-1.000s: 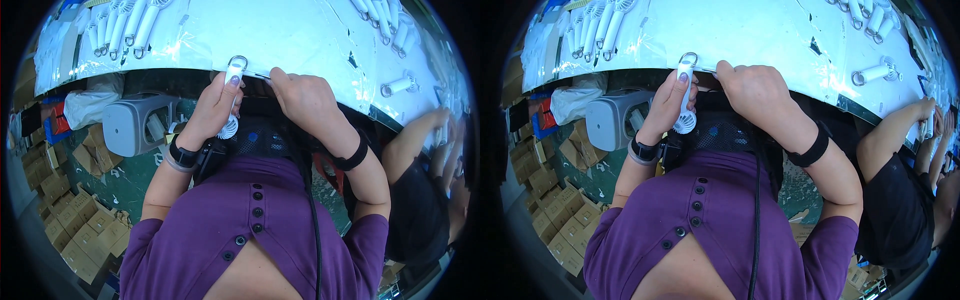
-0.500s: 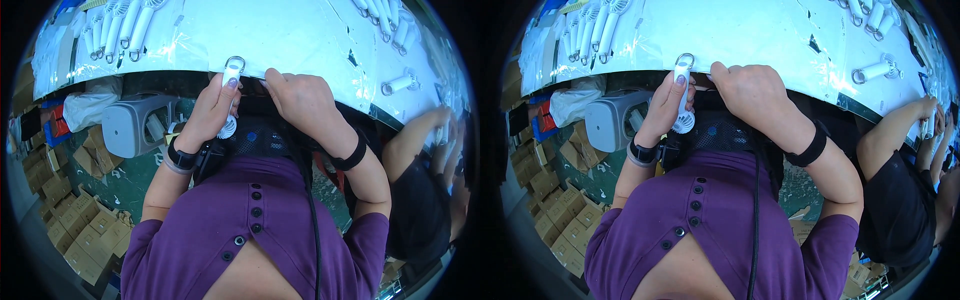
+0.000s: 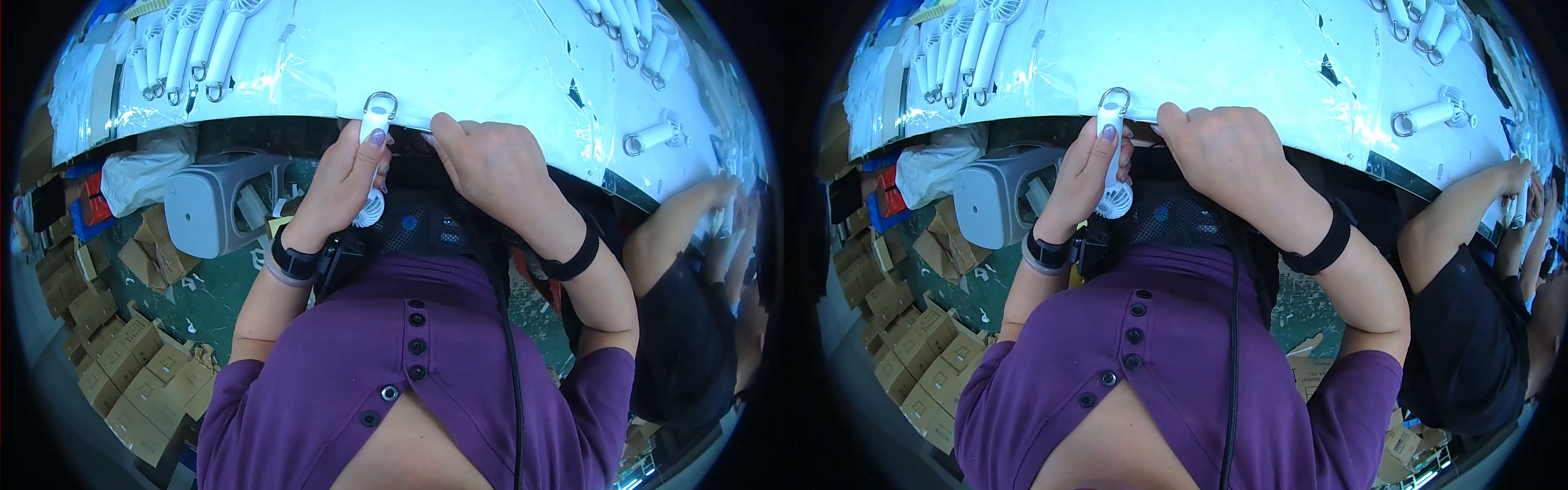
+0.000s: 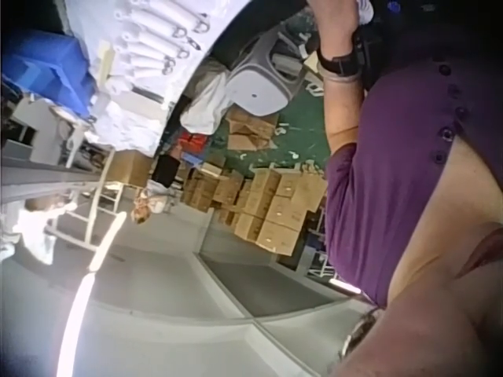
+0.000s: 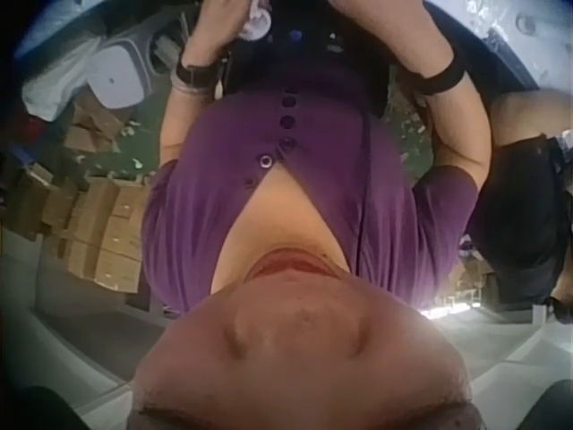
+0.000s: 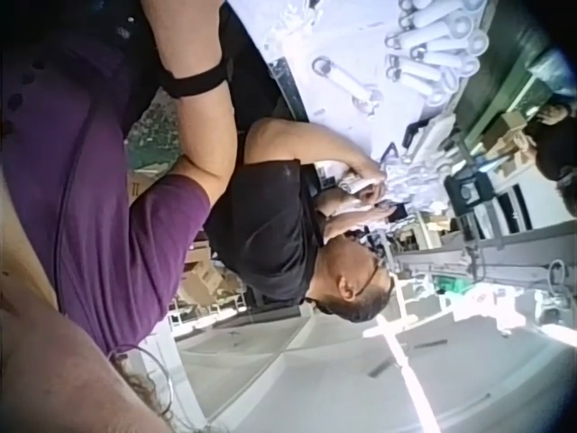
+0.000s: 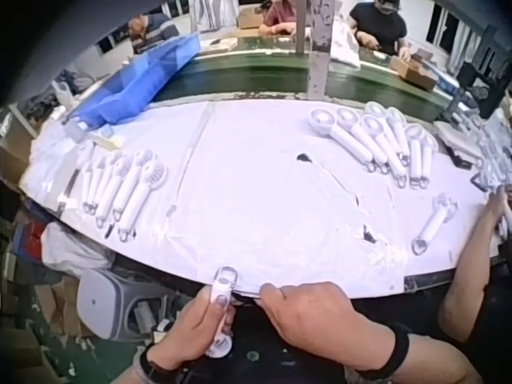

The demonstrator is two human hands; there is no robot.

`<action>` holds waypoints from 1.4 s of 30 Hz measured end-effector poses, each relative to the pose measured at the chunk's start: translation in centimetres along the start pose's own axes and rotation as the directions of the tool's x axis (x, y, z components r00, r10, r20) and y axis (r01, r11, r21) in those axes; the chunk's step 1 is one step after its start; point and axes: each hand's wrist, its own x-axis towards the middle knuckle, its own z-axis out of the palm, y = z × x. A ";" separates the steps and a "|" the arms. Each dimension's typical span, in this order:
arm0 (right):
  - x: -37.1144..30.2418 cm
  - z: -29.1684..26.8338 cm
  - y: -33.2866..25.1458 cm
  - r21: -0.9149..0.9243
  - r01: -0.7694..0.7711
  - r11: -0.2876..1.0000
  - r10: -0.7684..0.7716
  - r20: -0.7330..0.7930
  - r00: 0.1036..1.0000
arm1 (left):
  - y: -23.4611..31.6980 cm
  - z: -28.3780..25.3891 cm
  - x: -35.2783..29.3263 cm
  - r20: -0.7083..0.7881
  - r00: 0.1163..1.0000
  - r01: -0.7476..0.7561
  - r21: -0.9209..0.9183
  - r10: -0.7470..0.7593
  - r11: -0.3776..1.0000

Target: Assembling the internal and external components of small handheld electric fans at a factory workstation.

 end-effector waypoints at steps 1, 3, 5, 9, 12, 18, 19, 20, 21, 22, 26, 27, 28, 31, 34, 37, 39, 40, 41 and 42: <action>0.0 0.0 0.0 0.000 -0.001 1.000 0.001 0.001 1.000 | 0.0 0.0 0.0 -0.001 1.000 0.000 0.000 0.000 1.000; 0.0 0.0 0.0 -0.001 -0.007 1.000 0.007 0.009 1.000 | 0.1 0.1 0.0 -0.002 1.000 0.000 0.004 0.000 1.000; 0.1 0.0 0.0 -0.001 -0.010 1.000 0.010 0.013 1.000 | 0.2 0.1 0.0 -0.004 1.000 -0.002 0.014 0.003 1.000; 0.2 -0.2 0.0 -0.036 0.003 0.999 -0.001 0.040 0.999 | 0.4 0.2 0.0 -0.013 1.000 -0.011 0.062 0.011 0.998; 0.5 -0.6 0.2 -0.035 0.033 0.999 -0.030 0.071 0.997 | 0.4 0.1 0.1 -0.015 1.000 -0.012 0.095 0.014 0.995; 0.8 -0.4 -0.1 -0.079 0.037 0.996 -0.029 0.093 0.995 | 0.3 -0.2 0.0 0.003 1.000 -0.023 0.102 0.023 0.995; 0.7 -0.2 -0.2 -0.080 0.030 0.996 -0.023 0.085 0.996 | 0.0 -0.2 0.1 0.006 1.000 -0.016 0.069 0.016 0.997; 0.6 -0.2 -0.3 -0.080 0.022 0.997 -0.016 0.077 0.997 | -0.1 -0.1 0.0 0.010 1.000 -0.010 0.037 0.010 0.999; 0.3 -0.1 -0.4 -0.087 0.023 0.996 -0.017 0.067 0.998 | -0.1 -0.2 0.0 0.015 1.000 -0.004 0.005 0.004 1.000; 0.0 -0.1 -0.4 -0.101 -0.002 0.995 0.007 0.044 0.999 | 0.1 -0.2 -0.1 0.015 1.000 -0.016 0.009 0.016 1.000; -1.4 -0.7 -0.7 -0.074 -0.106 0.992 0.102 -0.055 0.993 | 0.7 -1.0 -1.3 0.090 0.984 0.177 -0.360 -0.155 0.916; -1.8 -1.2 -0.8 -0.026 -0.171 0.985 0.168 -0.092 0.982 | 0.9 -1.3 -1.6 0.110 0.985 0.163 -0.361 -0.132 0.918; -2.1 -1.7 -0.9 0.013 -0.242 0.970 0.242 -0.130 0.962 | 1.2 -1.4 -1.8 0.142 0.985 0.146 -0.364 -0.100 0.920; -2.4 -1.3 -1.4 0.594 -0.225 0.772 0.329 -0.072 0.942 | 2.7 -1.1 -3.0 0.200 0.980 0.088 -0.361 -0.015 0.929; -1.8 -1.5 -2.7 0.890 -0.201 0.410 0.349 0.050 0.936 | 3.8 -0.5 -4.4 0.256 0.964 0.027 -0.352 0.068 0.936; -0.9 -1.6 -4.4 0.967 -0.239 0.091 0.301 0.202 0.932 | 4.3 -0.7 -5.2 0.190 0.981 -0.022 -0.140 0.048 0.990; -1.0 -0.6 -5.1 0.969 -0.033 0.244 0.263 -0.033 0.964 | 4.7 -0.5 -5.5 0.128 0.986 -0.115 0.072 0.105 0.991; -1.2 -0.4 -5.3 0.946 0.071 0.315 0.230 -0.149 0.962 | 5.0 -0.4 -5.7 0.079 0.983 -0.183 0.282 0.168 0.942; -1.4 -0.5 -5.3 0.945 0.076 0.318 0.226 -0.154 0.962 | 5.1 -0.2 -5.9 0.044 0.970 -0.229 0.481 0.238 0.846; -1.6 -0.6 -5.0 0.966 0.031 0.256 0.290 -0.107 0.951 | 5.1 0.1 -6.2 0.041 0.969 -0.233 0.482 0.243 0.845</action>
